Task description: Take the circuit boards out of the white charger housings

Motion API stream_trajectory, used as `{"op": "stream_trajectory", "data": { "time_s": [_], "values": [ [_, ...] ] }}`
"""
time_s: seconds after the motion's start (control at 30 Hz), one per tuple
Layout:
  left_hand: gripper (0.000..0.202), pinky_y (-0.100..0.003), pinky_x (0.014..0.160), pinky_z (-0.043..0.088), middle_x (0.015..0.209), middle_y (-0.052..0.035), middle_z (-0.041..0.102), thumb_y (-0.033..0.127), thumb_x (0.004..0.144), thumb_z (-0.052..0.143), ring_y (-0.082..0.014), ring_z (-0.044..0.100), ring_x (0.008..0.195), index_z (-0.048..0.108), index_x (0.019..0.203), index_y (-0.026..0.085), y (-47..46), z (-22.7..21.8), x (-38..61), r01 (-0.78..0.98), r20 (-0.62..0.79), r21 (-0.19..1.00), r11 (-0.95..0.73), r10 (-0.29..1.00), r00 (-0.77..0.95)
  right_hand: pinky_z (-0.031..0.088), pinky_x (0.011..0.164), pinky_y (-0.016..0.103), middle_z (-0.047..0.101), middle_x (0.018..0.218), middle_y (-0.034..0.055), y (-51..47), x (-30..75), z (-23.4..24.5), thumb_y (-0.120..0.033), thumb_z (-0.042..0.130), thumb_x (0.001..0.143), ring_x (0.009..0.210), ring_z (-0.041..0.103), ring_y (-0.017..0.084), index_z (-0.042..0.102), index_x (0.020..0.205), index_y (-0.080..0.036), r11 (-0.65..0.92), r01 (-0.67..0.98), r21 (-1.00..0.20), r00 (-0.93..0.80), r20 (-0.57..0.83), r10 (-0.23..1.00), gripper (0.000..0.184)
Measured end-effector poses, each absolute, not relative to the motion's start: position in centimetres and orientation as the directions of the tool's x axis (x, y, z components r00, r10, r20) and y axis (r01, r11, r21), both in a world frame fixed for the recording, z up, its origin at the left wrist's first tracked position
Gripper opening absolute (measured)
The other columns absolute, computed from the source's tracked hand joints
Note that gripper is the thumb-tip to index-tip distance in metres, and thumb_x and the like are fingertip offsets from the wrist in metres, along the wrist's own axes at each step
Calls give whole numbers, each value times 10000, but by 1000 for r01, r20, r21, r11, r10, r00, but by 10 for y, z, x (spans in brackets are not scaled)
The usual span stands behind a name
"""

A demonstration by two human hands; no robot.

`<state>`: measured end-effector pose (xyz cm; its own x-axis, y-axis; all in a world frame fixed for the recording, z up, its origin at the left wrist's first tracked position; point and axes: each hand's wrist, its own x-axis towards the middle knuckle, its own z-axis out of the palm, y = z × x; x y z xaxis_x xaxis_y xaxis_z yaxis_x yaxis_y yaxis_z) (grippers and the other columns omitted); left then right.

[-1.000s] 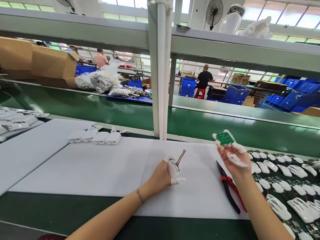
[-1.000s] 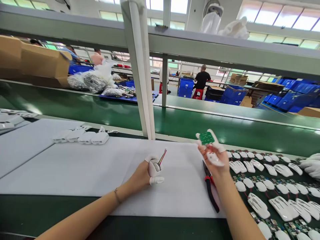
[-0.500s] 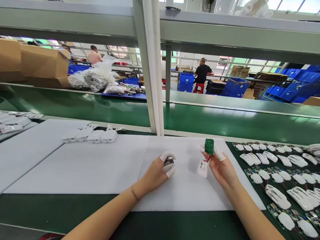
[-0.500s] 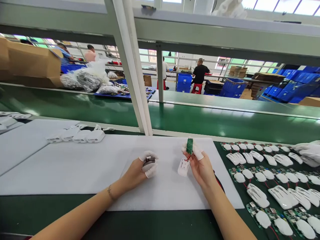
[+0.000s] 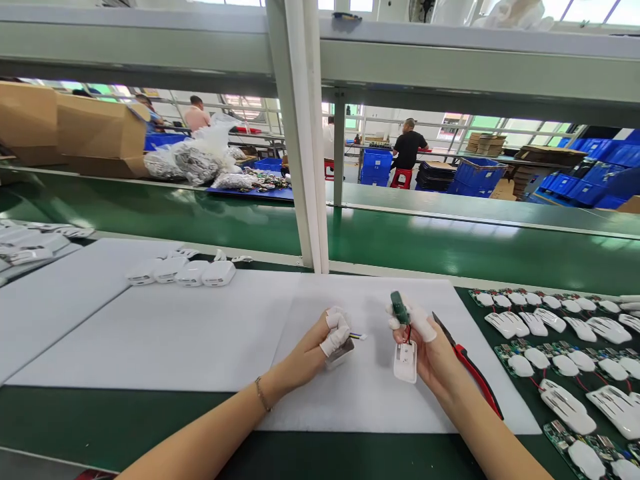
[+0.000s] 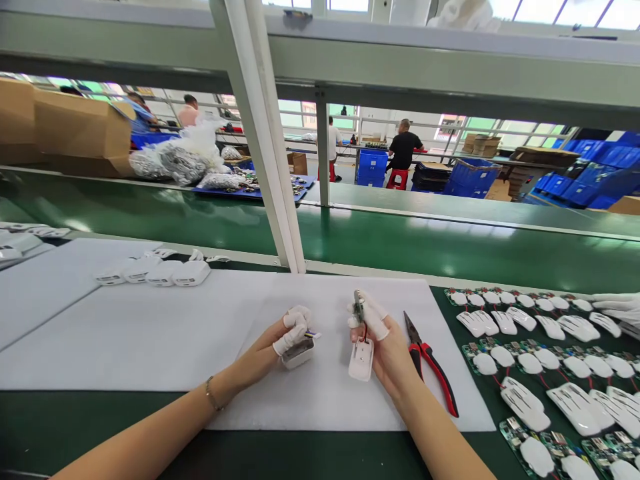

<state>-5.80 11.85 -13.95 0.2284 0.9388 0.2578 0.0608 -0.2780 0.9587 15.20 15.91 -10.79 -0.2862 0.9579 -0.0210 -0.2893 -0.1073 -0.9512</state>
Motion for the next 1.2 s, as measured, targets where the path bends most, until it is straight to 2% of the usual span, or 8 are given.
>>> {"op": "stream_trajectory", "data": {
  "time_s": [0.17, 0.27, 0.4, 0.6, 0.77, 0.97, 1.07, 1.2],
  "values": [
    [361, -219, 494, 370, 788, 4, 490, 500, 948, 518, -65, 409, 531, 522, 792, 174, 107, -138, -52, -196, 238, 959, -205, 958, 162, 496, 580, 202, 594, 786, -32, 153, 155, -111, -160, 910, 573, 626, 494, 116, 675, 1218, -270, -68, -178, -982, -408, 11, 913, 695],
    [344, -204, 463, 369, 762, 10, 479, 468, 923, 580, -59, 447, 522, 576, 765, 162, 104, -138, -53, -158, 219, 967, -200, 969, 113, 529, 715, 198, 637, 913, -27, 153, 160, -117, -121, 840, 663, 683, 544, 101, 636, 1256, -321, 39, -96, -995, -451, 78, 889, 658],
    [251, -213, 479, 438, 851, -17, 514, 408, 908, 607, -64, 501, 548, 692, 868, 175, 104, -139, -56, -23, 233, 973, -232, 969, 87, 501, 874, 195, 669, 1080, -11, 154, 164, -122, -139, 742, 797, 956, 626, 125, 632, 1261, -368, 132, -59, -989, -512, 144, 847, 530],
    [146, -199, 465, 441, 833, -30, 529, 292, 854, 659, -68, 480, 557, 767, 931, 233, 101, -137, -55, 159, 298, 942, -297, 954, 20, 515, 633, 134, 645, 842, -39, 149, 157, -121, -111, 660, 855, 707, 619, 88, 618, 1279, -376, 124, -97, -988, -511, 156, 845, 502],
    [148, -202, 450, 426, 789, -39, 548, 309, 823, 677, -86, 493, 563, 757, 864, 192, 102, -135, -54, 168, 295, 943, -286, 955, -32, 536, 650, 181, 663, 889, -10, 149, 151, -117, -120, 784, 754, 739, 623, 118, 644, 1237, -328, 24, -144, -989, -427, 84, 900, 544],
    [319, -217, 449, 405, 557, 20, 543, 459, 818, 701, -89, 481, 462, 637, 803, 147, 106, -126, -60, -194, 94, 977, -88, 995, 19, 475, 507, 198, 636, 725, -28, 151, 152, -111, -238, 932, 599, 556, 558, 111, 730, 1061, -323, -127, -326, -937, -308, -22, 951, 512],
    [304, -228, 525, 440, 585, 1, 604, 429, 802, 735, -115, 551, 558, 617, 802, 149, 111, -122, -66, -371, 104, 924, -88, 994, 23, 471, 491, 224, 652, 710, -18, 151, 151, -107, -334, 944, 591, 555, 585, 142, 718, 1100, -356, -152, -339, -929, -258, -63, 964, 558],
    [283, -238, 539, 462, 610, -6, 630, 401, 815, 741, -117, 574, 554, 612, 832, 150, 110, -121, -65, -447, 186, 881, -153, 982, 31, 557, 542, 260, 714, 780, 26, 151, 158, -109, -398, 956, 530, 627, 694, 219, 729, 1100, -330, -163, -282, -946, -194, -110, 975, 618]
  ]
}}
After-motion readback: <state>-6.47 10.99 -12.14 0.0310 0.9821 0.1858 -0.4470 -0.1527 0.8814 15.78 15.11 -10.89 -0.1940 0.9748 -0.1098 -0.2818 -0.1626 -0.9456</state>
